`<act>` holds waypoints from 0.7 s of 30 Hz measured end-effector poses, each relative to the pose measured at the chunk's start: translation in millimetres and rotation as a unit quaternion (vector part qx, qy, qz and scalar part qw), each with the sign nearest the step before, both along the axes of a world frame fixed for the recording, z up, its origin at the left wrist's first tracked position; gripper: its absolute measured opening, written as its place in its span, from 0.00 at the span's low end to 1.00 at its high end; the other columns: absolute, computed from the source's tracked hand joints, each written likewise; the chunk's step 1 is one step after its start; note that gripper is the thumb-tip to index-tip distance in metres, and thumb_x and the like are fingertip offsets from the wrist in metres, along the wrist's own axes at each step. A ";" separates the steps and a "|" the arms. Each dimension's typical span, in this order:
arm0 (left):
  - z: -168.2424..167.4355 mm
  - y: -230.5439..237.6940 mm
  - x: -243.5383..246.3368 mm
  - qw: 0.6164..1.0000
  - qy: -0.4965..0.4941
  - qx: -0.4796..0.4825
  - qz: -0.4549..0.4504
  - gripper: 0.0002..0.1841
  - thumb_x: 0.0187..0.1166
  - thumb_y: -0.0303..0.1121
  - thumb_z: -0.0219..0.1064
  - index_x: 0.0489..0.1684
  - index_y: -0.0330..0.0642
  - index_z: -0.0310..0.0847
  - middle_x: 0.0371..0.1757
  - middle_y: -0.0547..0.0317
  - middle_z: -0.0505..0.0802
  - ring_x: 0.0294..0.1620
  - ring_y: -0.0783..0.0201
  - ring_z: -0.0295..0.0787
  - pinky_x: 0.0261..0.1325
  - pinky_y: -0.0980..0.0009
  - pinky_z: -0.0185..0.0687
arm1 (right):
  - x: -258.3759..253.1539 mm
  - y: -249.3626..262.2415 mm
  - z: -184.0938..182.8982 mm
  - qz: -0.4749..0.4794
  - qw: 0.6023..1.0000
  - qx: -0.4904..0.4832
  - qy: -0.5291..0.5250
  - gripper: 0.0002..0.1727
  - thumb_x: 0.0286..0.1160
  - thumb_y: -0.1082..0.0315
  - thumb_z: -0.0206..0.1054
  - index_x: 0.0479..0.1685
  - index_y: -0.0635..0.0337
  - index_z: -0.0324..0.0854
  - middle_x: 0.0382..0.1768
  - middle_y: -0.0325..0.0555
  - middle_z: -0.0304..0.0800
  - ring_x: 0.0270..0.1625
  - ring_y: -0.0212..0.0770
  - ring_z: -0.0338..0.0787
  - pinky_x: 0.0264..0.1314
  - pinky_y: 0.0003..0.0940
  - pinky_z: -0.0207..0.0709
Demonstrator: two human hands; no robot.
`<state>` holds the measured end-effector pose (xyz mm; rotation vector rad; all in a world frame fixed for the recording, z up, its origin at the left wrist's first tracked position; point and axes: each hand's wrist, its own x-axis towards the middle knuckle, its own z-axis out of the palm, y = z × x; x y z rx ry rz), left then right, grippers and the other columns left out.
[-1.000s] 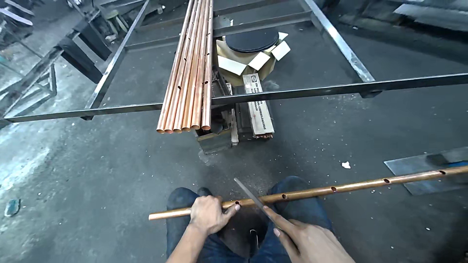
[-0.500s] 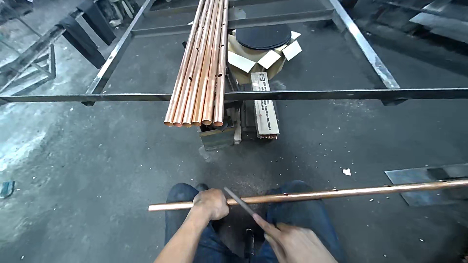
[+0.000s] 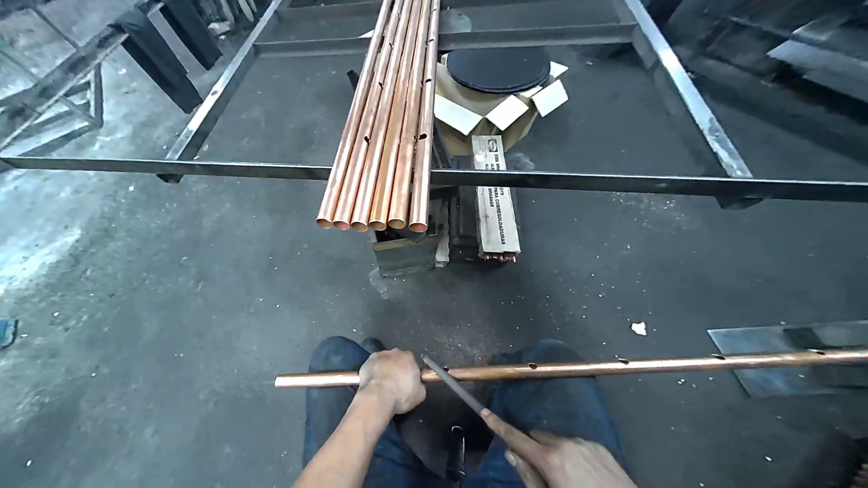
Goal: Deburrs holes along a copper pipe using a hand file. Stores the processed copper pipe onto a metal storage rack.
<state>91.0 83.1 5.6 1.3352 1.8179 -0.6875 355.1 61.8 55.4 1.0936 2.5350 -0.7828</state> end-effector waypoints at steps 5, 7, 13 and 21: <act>-3.4 -10.2 4.2 0.998 0.031 0.047 -0.005 0.20 0.71 0.51 0.66 0.44 0.43 0.87 0.51 0.47 0.95 0.56 0.44 0.94 0.52 0.38 0.88 | -68.1 56.7 -14.1 0.027 0.992 -0.066 -0.105 0.29 0.90 0.48 0.47 0.91 0.24 0.63 0.55 0.50 0.95 0.59 0.58 0.93 0.61 0.64 0.82; -5.3 -18.0 5.8 0.997 0.037 0.068 -0.016 0.20 0.75 0.51 0.63 0.47 0.45 0.88 0.51 0.49 0.96 0.56 0.44 0.94 0.55 0.39 0.87 | -64.7 59.6 -4.6 0.027 0.993 -0.058 -0.103 0.28 0.90 0.48 0.47 0.90 0.24 0.65 0.53 0.51 0.95 0.58 0.59 0.93 0.60 0.65 0.82; -6.7 -20.4 6.0 0.997 0.035 0.072 -0.019 0.19 0.75 0.50 0.62 0.49 0.45 0.88 0.52 0.49 0.96 0.57 0.45 0.94 0.56 0.40 0.87 | -20.1 10.6 17.2 0.011 0.999 -0.028 -0.034 0.28 0.90 0.51 0.50 0.90 0.28 0.67 0.37 0.55 0.95 0.38 0.61 0.94 0.38 0.63 0.84; -26.4 -40.3 8.6 0.975 0.070 0.210 -0.019 0.25 0.90 0.56 0.46 0.54 0.50 0.86 0.44 0.52 0.98 0.50 0.48 0.97 0.52 0.46 0.90 | -101.7 76.3 7.1 0.004 0.978 -0.124 -0.165 0.27 0.88 0.50 0.50 0.84 0.34 0.74 0.62 0.51 0.91 0.69 0.56 0.88 0.66 0.65 0.79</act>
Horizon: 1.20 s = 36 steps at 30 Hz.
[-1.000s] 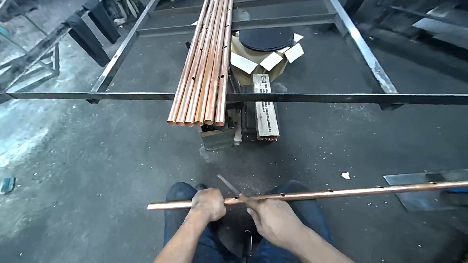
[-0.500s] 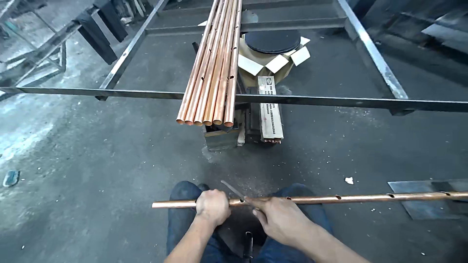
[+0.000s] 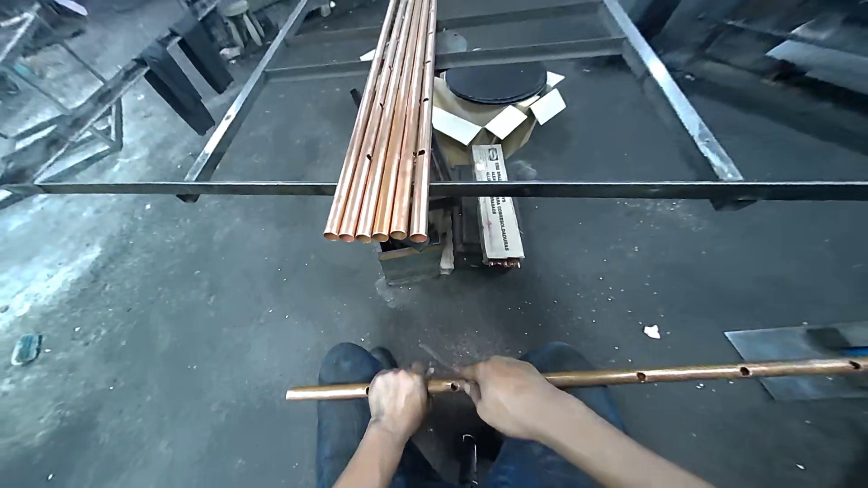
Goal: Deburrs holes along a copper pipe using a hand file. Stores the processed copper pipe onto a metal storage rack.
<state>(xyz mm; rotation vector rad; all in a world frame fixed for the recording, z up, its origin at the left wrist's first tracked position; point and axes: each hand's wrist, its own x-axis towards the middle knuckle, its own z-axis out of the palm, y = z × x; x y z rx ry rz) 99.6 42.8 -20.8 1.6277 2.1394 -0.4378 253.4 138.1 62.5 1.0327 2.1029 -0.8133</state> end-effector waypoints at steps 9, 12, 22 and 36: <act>-7.6 -18.5 -1.7 0.993 -0.017 0.106 -0.049 0.46 0.67 0.87 0.46 0.48 0.54 0.91 0.43 0.60 0.97 0.49 0.57 0.96 0.55 0.53 0.90 | 120.9 -29.3 -1.3 -0.133 0.982 0.097 0.096 0.28 0.87 0.45 0.54 0.88 0.21 0.68 0.43 0.51 0.96 0.46 0.58 0.94 0.49 0.66 0.83; -3.7 -16.8 -1.4 0.995 -0.022 0.080 -0.047 0.48 0.66 0.88 0.41 0.46 0.54 0.91 0.43 0.60 0.97 0.49 0.57 0.96 0.55 0.53 0.89 | 144.5 -42.1 -8.6 -0.157 0.969 0.135 0.134 0.28 0.86 0.45 0.55 0.87 0.22 0.69 0.36 0.52 0.95 0.36 0.58 0.93 0.39 0.66 0.83; 24.3 -46.4 -108.0 0.997 0.003 0.039 -0.068 0.50 0.67 0.88 0.37 0.36 0.51 0.88 0.33 0.54 0.95 0.40 0.49 0.96 0.43 0.43 0.87 | 132.5 -68.7 -9.9 -0.143 0.956 0.177 0.184 0.29 0.88 0.49 0.54 0.90 0.29 0.67 0.38 0.52 0.95 0.35 0.58 0.94 0.36 0.63 0.84; 24.3 20.7 -22.4 0.989 -0.076 -0.119 -0.033 0.38 0.71 0.74 0.62 0.61 0.49 0.87 0.63 0.50 0.93 0.67 0.47 0.89 0.69 0.39 0.82 | 109.9 -76.6 -49.5 -0.096 0.961 0.219 0.137 0.32 0.87 0.53 0.56 0.93 0.34 0.62 0.39 0.56 0.93 0.34 0.58 0.94 0.33 0.56 0.86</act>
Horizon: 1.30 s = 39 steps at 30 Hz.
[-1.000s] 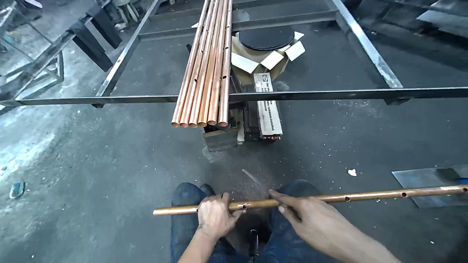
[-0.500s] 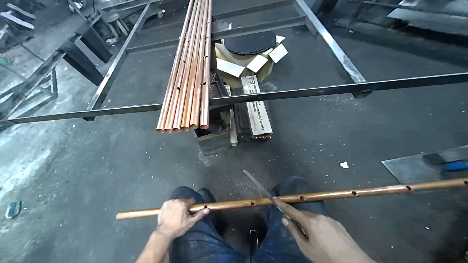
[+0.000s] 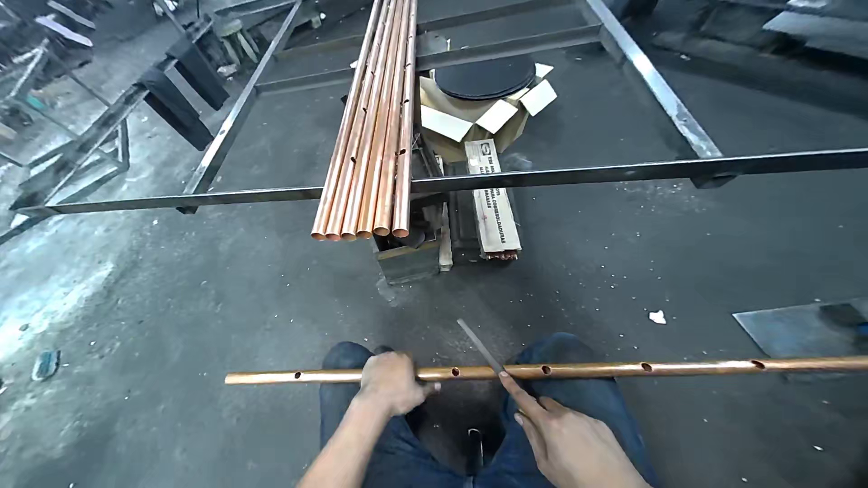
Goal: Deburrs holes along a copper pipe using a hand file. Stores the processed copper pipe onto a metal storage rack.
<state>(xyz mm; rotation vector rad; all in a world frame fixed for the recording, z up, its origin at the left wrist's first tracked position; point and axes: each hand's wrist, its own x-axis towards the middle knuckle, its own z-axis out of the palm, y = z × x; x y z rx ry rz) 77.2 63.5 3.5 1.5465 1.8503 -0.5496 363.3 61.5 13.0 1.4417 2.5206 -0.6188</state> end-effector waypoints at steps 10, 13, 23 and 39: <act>4.6 35.5 5.9 0.989 0.018 -0.145 0.033 0.25 0.66 0.59 0.65 0.36 0.42 0.87 0.48 0.45 0.95 0.55 0.43 0.93 0.49 0.33 0.84 | 8.5 -20.6 43.7 0.077 0.996 -0.054 0.008 0.28 0.94 0.53 0.45 0.92 0.33 0.63 0.44 0.59 0.91 0.40 0.62 0.93 0.35 0.59 0.85; 5.6 36.5 8.9 0.989 0.022 -0.140 0.039 0.25 0.65 0.58 0.66 0.36 0.42 0.87 0.49 0.45 0.94 0.54 0.43 0.93 0.49 0.34 0.84 | 6.4 -20.5 41.6 0.085 0.994 -0.070 -0.009 0.29 0.94 0.53 0.43 0.93 0.33 0.62 0.43 0.59 0.92 0.39 0.62 0.93 0.34 0.59 0.84; 2.8 24.9 9.8 0.995 0.042 -0.081 0.040 0.22 0.67 0.54 0.67 0.39 0.42 0.88 0.50 0.47 0.95 0.55 0.45 0.94 0.50 0.38 0.87 | -45.5 30.3 34.1 0.071 0.996 -0.059 -0.019 0.29 0.88 0.50 0.52 0.90 0.27 0.66 0.38 0.53 0.95 0.38 0.60 0.95 0.38 0.62 0.85; -6.9 4.4 5.6 0.998 0.043 -0.026 0.045 0.21 0.77 0.53 0.60 0.44 0.44 0.88 0.50 0.49 0.96 0.55 0.45 0.94 0.53 0.41 0.87 | -39.9 24.9 62.9 0.086 0.990 -0.109 -0.034 0.29 0.90 0.50 0.51 0.90 0.30 0.66 0.39 0.57 0.95 0.38 0.63 0.94 0.38 0.64 0.84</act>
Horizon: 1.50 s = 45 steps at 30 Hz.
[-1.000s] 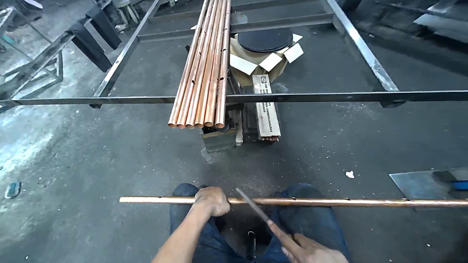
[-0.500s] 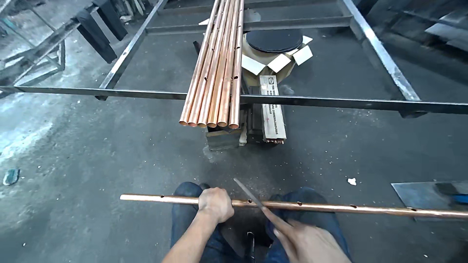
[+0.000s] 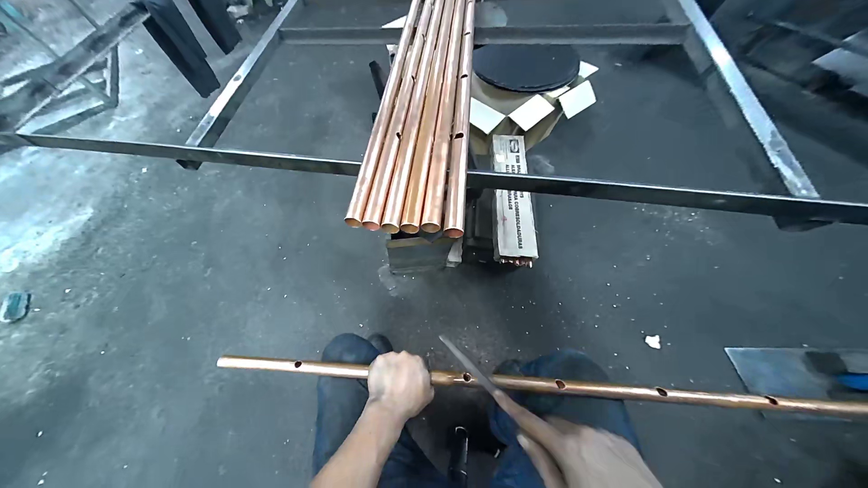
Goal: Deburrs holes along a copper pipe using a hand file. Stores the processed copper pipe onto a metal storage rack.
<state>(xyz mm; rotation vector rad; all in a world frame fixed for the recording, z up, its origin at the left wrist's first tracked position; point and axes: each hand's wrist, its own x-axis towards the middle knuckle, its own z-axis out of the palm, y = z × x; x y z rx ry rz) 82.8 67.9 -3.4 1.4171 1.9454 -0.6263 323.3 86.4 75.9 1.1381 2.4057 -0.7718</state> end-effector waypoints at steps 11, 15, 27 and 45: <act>-7.7 -1.9 1.8 0.999 0.009 0.036 0.017 0.26 0.89 0.54 0.46 0.52 0.47 0.87 0.51 0.49 0.97 0.57 0.46 0.95 0.55 0.42 0.87 | -58.0 25.1 -21.2 0.003 0.991 -0.055 -0.122 0.30 0.90 0.50 0.48 0.93 0.26 0.59 0.48 0.54 0.95 0.55 0.60 0.94 0.56 0.62 0.83; -6.7 -3.6 2.1 0.999 0.003 0.045 0.009 0.21 0.82 0.50 0.54 0.50 0.46 0.87 0.49 0.50 0.97 0.56 0.46 0.95 0.55 0.42 0.87 | -13.4 -14.2 17.3 -0.010 0.998 -0.025 -0.051 0.30 0.91 0.51 0.48 0.92 0.32 0.63 0.39 0.59 0.94 0.38 0.64 0.94 0.38 0.64 0.84; -44.7 -27.7 3.8 0.948 0.105 0.301 -0.025 0.28 0.87 0.59 0.50 0.32 0.53 0.91 0.27 0.60 0.96 0.36 0.59 0.98 0.42 0.57 0.90 | -57.5 30.5 -16.0 -0.059 0.991 -0.046 -0.108 0.29 0.90 0.49 0.47 0.91 0.28 0.64 0.51 0.52 0.95 0.56 0.58 0.93 0.57 0.63 0.83; -22.3 -48.9 27.0 0.964 0.028 0.251 -0.081 0.46 0.73 0.83 0.40 0.41 0.50 0.90 0.34 0.57 0.96 0.39 0.55 0.97 0.42 0.53 0.90 | 60.1 -9.4 -2.3 -0.156 0.985 0.059 0.046 0.31 0.86 0.50 0.55 0.90 0.29 0.66 0.39 0.53 0.95 0.36 0.59 0.94 0.36 0.63 0.83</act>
